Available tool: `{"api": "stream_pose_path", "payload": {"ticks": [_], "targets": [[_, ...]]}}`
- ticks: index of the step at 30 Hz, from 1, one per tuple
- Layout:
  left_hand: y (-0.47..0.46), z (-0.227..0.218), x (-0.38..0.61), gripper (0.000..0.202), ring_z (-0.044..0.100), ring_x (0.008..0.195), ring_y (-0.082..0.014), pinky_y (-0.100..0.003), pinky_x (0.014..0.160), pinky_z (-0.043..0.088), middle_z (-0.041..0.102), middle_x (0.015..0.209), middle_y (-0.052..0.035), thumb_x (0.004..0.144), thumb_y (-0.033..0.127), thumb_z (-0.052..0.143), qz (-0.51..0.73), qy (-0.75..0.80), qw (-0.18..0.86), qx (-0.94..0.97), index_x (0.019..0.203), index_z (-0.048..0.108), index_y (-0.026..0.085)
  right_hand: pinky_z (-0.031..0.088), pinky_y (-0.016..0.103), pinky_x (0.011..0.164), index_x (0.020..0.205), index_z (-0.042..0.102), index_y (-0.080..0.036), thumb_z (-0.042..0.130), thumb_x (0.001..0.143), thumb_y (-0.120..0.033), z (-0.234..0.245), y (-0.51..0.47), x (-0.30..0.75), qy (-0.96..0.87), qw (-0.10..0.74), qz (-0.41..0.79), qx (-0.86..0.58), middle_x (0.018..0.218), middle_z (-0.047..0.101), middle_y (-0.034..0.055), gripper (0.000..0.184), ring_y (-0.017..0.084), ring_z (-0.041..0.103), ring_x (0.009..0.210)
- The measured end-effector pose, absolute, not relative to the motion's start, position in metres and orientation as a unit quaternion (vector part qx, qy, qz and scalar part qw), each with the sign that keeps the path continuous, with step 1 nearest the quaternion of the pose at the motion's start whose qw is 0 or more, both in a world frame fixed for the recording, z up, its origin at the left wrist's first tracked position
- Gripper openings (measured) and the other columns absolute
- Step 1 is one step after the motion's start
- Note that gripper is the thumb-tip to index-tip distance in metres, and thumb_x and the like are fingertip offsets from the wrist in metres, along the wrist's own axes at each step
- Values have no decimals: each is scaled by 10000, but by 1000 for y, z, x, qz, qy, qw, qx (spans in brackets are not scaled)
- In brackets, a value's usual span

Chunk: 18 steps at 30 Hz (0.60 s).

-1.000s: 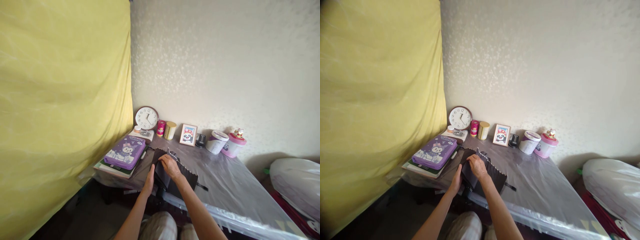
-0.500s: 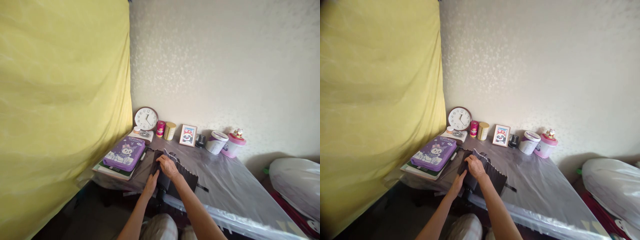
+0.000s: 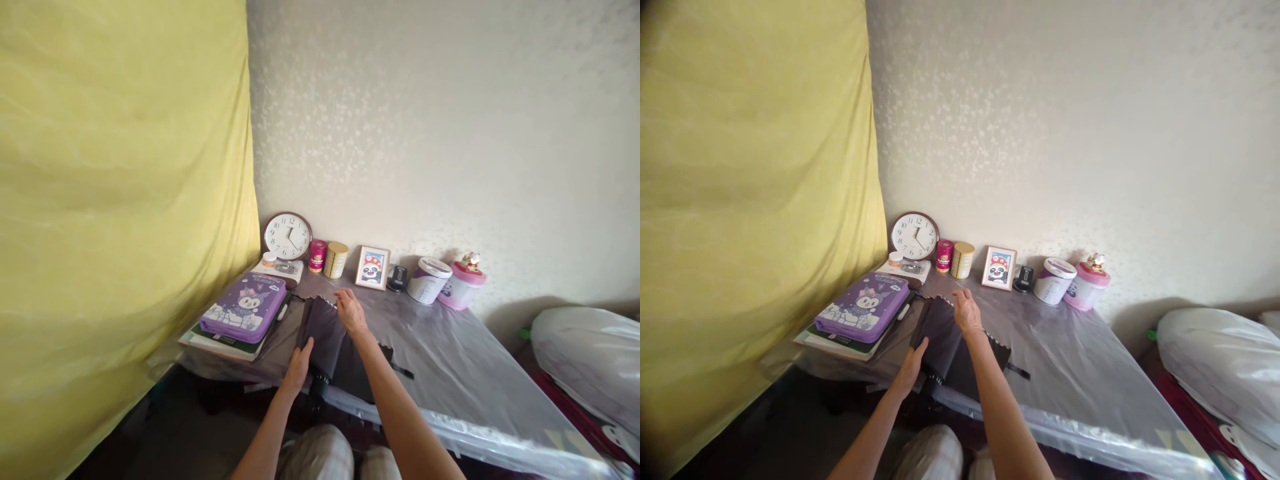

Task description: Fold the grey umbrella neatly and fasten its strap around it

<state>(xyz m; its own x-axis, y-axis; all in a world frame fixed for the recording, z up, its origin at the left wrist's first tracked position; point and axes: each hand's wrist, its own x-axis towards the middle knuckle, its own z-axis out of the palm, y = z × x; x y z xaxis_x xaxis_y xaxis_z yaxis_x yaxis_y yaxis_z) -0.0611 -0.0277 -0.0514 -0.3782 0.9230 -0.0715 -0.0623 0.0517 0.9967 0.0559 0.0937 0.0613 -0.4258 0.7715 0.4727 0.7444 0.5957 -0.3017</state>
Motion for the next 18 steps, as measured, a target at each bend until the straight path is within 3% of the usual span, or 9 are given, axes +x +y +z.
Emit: {"api": "stream_pose_path", "payload": {"ticks": [7,13,18], "targets": [[-32,-38,-58,468,368,1306,-243,-363,1113,228,539,1301,-134,850,421,464,570,610,437,335,1178,570,104,447,293,805,998,636,-191,396,841,-179,47,85,154,-787,269,43,-554,990,681,63,287,190,627,918],[-29,-43,-58,461,372,1305,-228,-362,1110,241,538,1308,-111,861,435,459,592,595,432,331,1182,556,119,447,305,757,926,663,-230,391,828,-183,22,56,217,-764,209,53,-608,956,698,51,293,206,643,881],[-27,-46,-59,450,381,1299,-222,-359,1105,256,555,1291,-104,861,435,470,599,589,431,330,1180,551,127,445,296,751,1019,629,-244,380,834,-175,8,36,228,-796,164,74,-578,1026,681,45,318,195,639,890]]}}
